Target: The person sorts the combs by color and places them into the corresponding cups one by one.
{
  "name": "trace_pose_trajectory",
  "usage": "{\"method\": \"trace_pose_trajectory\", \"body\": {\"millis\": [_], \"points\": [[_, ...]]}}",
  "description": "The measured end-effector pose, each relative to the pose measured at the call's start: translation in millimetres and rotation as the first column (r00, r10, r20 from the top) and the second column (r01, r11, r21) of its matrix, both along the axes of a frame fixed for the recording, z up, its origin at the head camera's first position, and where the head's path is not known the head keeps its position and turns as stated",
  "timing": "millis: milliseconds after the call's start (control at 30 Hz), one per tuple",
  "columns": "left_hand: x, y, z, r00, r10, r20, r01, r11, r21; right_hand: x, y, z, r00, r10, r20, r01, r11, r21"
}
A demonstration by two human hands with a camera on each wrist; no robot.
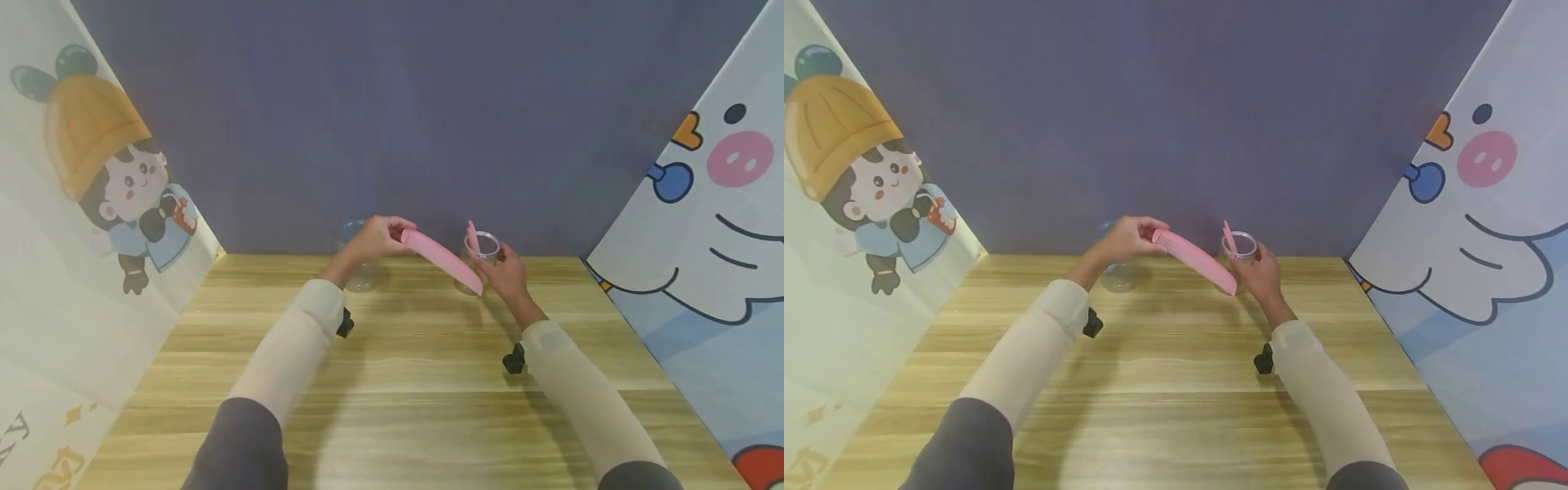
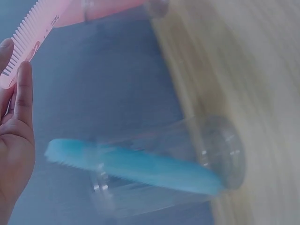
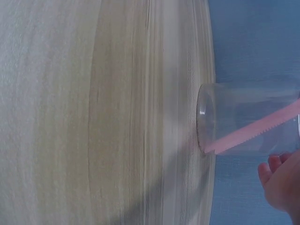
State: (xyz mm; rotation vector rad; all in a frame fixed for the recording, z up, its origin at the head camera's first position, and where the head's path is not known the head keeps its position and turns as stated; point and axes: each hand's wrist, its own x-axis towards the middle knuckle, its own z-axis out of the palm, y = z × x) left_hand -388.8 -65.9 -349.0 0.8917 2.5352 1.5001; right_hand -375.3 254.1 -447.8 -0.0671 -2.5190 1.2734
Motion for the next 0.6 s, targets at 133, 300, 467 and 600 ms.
{"method": "trace_pose_trajectory", "body": {"millis": [133,300,467,600], "points": [[-0.9,-3.9,15.8,0.999,0.036,-0.009,-0.036,0.999,0.027,-0.8,-0.1,1.2,1.000,-0.018,-0.017,0.018,1.000,0.006],[0.4,-3.5,27.5,0.999,0.045,0.014,-0.046,0.996,0.082,-0.7,1.0,1.0,0.999,-0.028,-0.037,0.029,0.999,0.025],[0.2,1.6,30.6,0.998,0.058,0.023,-0.060,0.993,0.099,0.3,2.1,0.0,1.000,0.000,-0.023,0.001,0.999,0.043],[-0.8,8.6,33.3,0.996,0.087,-0.004,-0.086,0.991,0.099,0.6,2.5,-0.5,1.000,0.017,-0.020,-0.016,0.999,0.049]]}}
